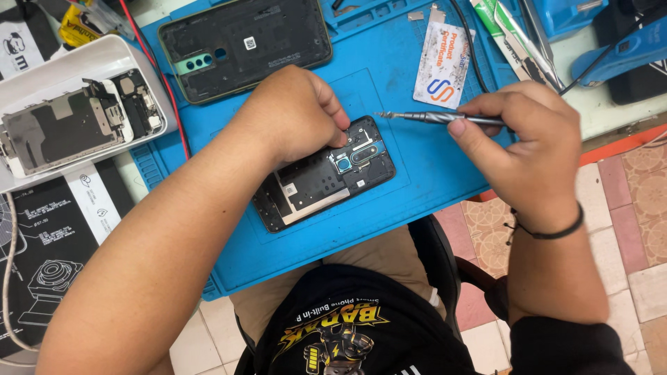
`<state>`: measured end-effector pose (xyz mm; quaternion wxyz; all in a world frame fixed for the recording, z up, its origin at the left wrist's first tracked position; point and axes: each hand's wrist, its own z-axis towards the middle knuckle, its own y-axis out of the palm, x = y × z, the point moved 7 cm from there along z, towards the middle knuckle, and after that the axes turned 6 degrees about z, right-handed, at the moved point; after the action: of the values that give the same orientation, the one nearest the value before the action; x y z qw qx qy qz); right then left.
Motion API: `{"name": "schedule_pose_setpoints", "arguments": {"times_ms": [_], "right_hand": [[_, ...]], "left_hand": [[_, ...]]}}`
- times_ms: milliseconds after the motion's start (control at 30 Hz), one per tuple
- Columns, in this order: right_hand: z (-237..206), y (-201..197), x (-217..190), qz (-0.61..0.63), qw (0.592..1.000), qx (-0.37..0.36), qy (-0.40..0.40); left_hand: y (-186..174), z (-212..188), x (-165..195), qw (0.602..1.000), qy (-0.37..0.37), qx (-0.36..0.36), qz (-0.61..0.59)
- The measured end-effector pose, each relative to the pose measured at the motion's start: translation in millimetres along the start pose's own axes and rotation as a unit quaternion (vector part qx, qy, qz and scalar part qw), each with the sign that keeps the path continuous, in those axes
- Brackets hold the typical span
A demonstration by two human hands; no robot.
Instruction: The person repairs a disassembled smartphone on a blue work mat. They use a blue electric screwdriver to unscrew and re-tighten screws on the phone's midframe, handle small components by hand, and use tweezers to work on parts inside the phone body.
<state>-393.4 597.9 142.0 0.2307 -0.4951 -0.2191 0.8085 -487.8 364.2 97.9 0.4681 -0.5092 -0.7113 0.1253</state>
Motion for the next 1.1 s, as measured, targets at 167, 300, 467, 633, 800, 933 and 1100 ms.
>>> {"name": "schedule_pose_setpoints", "arguments": {"times_ms": [167, 300, 467, 633, 800, 933, 1100], "right_hand": [[17, -1, -42, -0.059, 0.994, -0.062, -0.070], [31, 6, -65, -0.112, 0.985, -0.076, -0.107], [40, 13, -80, -0.148, 0.976, -0.086, -0.133], [40, 15, -84, -0.155, 0.973, -0.095, -0.144], [43, 15, -83, -0.165, 0.972, -0.097, -0.137], [43, 16, -85, -0.164, 0.969, -0.101, -0.153], [43, 19, -88, -0.189, 0.960, -0.104, -0.177]], "left_hand": [[-1, 1, -3, 1.000, -0.008, 0.007, -0.009], [-1, 4, -3, 1.000, 0.003, -0.001, -0.011], [0, 6, -1, 1.000, -0.001, -0.009, -0.008], [-3, 5, -1, 1.000, -0.009, -0.010, 0.009], [-3, 3, -2, 1.000, -0.013, -0.021, -0.019], [-4, 5, 0, 1.000, 0.004, -0.014, 0.006], [-1, 8, -2, 1.000, 0.006, -0.024, 0.006]]}}
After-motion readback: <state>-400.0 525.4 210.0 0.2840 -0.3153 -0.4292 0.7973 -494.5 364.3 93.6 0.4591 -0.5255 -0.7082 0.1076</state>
